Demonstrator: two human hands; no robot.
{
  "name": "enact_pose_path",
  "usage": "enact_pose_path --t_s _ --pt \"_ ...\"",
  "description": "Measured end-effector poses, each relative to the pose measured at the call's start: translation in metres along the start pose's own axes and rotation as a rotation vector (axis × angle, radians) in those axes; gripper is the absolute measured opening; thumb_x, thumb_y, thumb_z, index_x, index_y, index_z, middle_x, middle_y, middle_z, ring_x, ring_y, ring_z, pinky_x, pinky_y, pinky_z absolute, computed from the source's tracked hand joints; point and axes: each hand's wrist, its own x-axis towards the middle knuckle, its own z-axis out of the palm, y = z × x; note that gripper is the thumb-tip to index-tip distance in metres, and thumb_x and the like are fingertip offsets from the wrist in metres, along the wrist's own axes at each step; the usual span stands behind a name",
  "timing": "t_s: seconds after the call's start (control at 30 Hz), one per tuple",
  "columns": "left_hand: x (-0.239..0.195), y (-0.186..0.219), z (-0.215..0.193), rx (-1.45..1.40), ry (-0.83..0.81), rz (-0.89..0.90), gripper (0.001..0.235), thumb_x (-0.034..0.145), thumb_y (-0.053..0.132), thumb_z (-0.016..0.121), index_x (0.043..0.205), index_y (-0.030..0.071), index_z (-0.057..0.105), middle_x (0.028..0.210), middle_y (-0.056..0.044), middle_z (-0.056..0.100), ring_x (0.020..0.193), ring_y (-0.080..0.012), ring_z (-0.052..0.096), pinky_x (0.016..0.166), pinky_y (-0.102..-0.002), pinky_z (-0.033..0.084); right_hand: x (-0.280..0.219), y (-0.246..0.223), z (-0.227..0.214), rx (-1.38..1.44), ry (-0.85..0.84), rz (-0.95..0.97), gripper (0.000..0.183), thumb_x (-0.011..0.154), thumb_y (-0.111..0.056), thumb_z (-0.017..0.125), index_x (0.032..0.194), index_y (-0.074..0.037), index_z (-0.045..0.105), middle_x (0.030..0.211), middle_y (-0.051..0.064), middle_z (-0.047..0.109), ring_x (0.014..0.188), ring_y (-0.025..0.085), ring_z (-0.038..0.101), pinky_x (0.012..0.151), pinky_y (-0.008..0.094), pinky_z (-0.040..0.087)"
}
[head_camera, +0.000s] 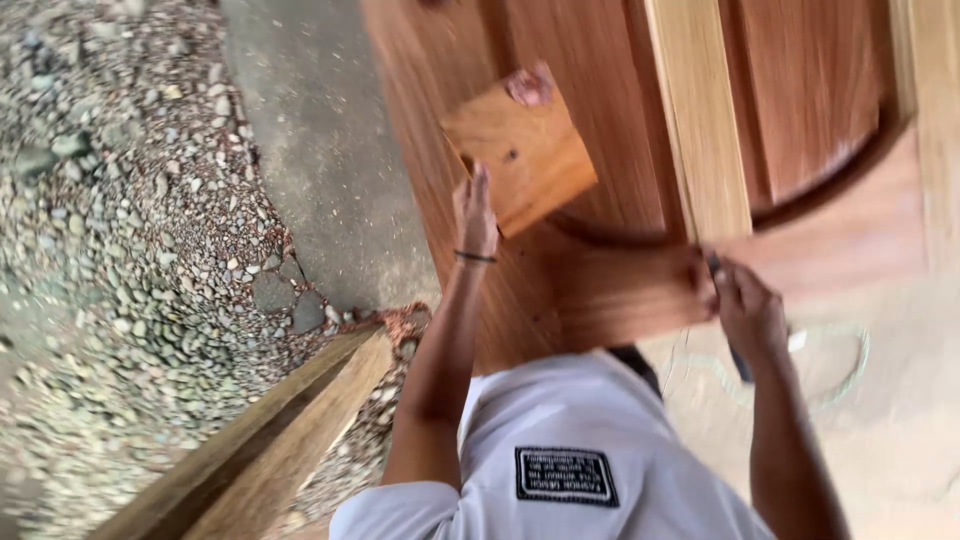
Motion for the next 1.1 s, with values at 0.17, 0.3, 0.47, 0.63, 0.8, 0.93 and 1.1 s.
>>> enact_pose_path --t_s 0.17,0.3,0.47,0.63,0.8,0.93,1.1 --pt "0.009 -0.018 -0.011 0.058 -0.042 0.08 0.018 0.088 0.026 0.046 0.078 0.015 0.058 0.075 0.004 0.049 0.074 -0.0073 0.042 0.08 -0.027 0.036 -0.007 -0.002 -0.004 0.231 0.033 0.147 0.022 0.094 -0.013 0.046 0.075 -0.01 0.057 0.052 0.002 0.053 0.045 0.014 0.052 0.047 0.026 0.042" --pt "0.033 -0.039 -0.029 0.12 -0.025 0.118 0.024 0.087 0.027 0.044 0.075 0.013 0.06 0.071 0.002 0.056 0.068 -0.0062 0.048 0.074 -0.024 0.039 0.002 0.014 0.0 0.597 0.197 0.141 0.011 0.09 0.0 0.046 0.093 0.005 0.056 0.06 0.013 0.052 0.043 0.014 0.049 0.039 0.02 0.041" --pt "0.036 -0.04 -0.039 0.153 -0.024 0.145 0.021 0.088 0.024 0.043 0.079 0.014 0.059 0.077 0.002 0.057 0.073 -0.0058 0.047 0.076 -0.025 0.039 0.017 0.035 0.001 0.549 0.243 0.208 0.016 0.087 0.0 0.05 0.1 0.007 0.055 0.071 0.014 0.057 0.055 0.011 0.054 0.046 0.019 0.046" --pt "0.015 0.005 -0.017 0.141 -0.03 0.115 0.025 0.088 0.026 0.043 0.085 0.009 0.061 0.079 0.0 0.059 0.073 -0.0071 0.054 0.078 -0.026 0.044 0.03 0.046 0.001 0.218 0.268 0.171 0.015 0.083 -0.004 0.059 0.098 -0.004 0.063 0.066 0.01 0.056 0.057 0.018 0.058 0.044 0.027 0.045" --pt "0.018 -0.008 -0.034 0.194 -0.035 0.132 0.026 0.089 0.023 0.04 0.09 0.007 0.06 0.085 -0.002 0.058 0.08 -0.0088 0.052 0.081 -0.029 0.043 0.031 0.042 -0.003 0.079 0.219 0.214 0.013 0.083 -0.014 0.061 0.096 -0.012 0.065 0.066 0.003 0.055 0.063 0.017 0.058 0.058 0.028 0.045" --pt "0.019 -0.015 -0.042 0.217 -0.036 0.157 0.025 0.09 0.021 0.04 0.096 0.005 0.058 0.093 -0.004 0.056 0.089 -0.0098 0.046 0.087 -0.032 0.039 0.032 0.033 -0.003 0.178 0.254 0.175 0.015 0.082 -0.002 0.06 0.096 -0.005 0.064 0.068 0.011 0.054 0.063 0.02 0.058 0.058 0.029 0.046" --pt "0.017 -0.016 -0.041 0.215 -0.038 0.17 0.025 0.09 0.02 0.039 0.098 0.004 0.057 0.097 -0.004 0.055 0.093 -0.01 0.044 0.089 -0.033 0.037 0.032 0.035 -0.001 0.109 0.274 0.111 0.016 0.08 0.002 0.061 0.095 -0.001 0.064 0.074 0.017 0.053 0.067 0.028 0.058 0.056 0.033 0.046"
